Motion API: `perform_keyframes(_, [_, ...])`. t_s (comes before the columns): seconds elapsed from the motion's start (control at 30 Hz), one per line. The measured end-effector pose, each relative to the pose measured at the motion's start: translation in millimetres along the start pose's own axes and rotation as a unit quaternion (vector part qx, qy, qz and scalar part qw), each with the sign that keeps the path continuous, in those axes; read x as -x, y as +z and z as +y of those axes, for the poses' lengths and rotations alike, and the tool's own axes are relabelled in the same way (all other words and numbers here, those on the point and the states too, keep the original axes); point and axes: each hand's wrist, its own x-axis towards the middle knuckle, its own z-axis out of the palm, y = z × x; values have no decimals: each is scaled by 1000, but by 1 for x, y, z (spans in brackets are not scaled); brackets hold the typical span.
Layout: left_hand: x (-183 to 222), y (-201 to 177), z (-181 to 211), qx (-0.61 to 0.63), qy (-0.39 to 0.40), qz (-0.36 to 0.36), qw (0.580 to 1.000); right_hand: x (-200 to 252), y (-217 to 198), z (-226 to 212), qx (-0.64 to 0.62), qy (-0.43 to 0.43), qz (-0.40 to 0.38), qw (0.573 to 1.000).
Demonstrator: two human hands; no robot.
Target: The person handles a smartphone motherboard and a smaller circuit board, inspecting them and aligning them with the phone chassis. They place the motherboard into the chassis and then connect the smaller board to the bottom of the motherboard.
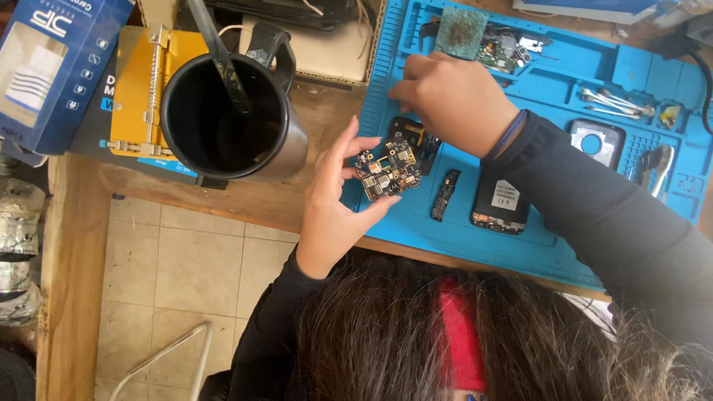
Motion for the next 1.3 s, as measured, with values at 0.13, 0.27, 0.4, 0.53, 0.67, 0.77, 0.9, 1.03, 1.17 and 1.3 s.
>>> perform_keyframes(0.13, [1, -2, 8, 42, 1, -4, 999, -2, -4, 3, -6, -11, -9, 1000])
perform_keyframes(0.27, [3, -3, 13, 30, -5, -17, 999, 0, 2, 8, 9, -35, 5, 999])
perform_keyframes(0.4, [3, -5, 16, 65, -21, -23, 997, 0, 8, 13, -25, -60, 23, 998])
perform_keyframes(0.53, [3, -8, 21, 94, -20, -30, 995, 1, 8, 14, -7, -64, 34, 997])
perform_keyframes(0.67, [4, -8, 25, 90, -22, -26, 995, 6, -10, 10, -208, -36, 42, 977])
perform_keyframes(0.77, [4, -9, 29, 88, -17, -32, 995, 16, -33, 2, -373, 63, -2, 926])
perform_keyframes(0.9, [7, -9, 36, 92, -6, -52, 994, 35, -58, -16, -527, 203, -46, 824])
perform_keyframes(1.03, [10, -5, 45, 99, 21, -59, 993, 58, -62, -27, -611, 175, -36, 772])
perform_keyframes(1.17, [13, -4, 55, 148, 17, -98, 984, 81, -54, -36, -694, 160, -21, 702])
perform_keyframes(1.3, [15, -9, 65, 178, 3, -170, 969, 105, -50, -42, -732, 155, -27, 663])
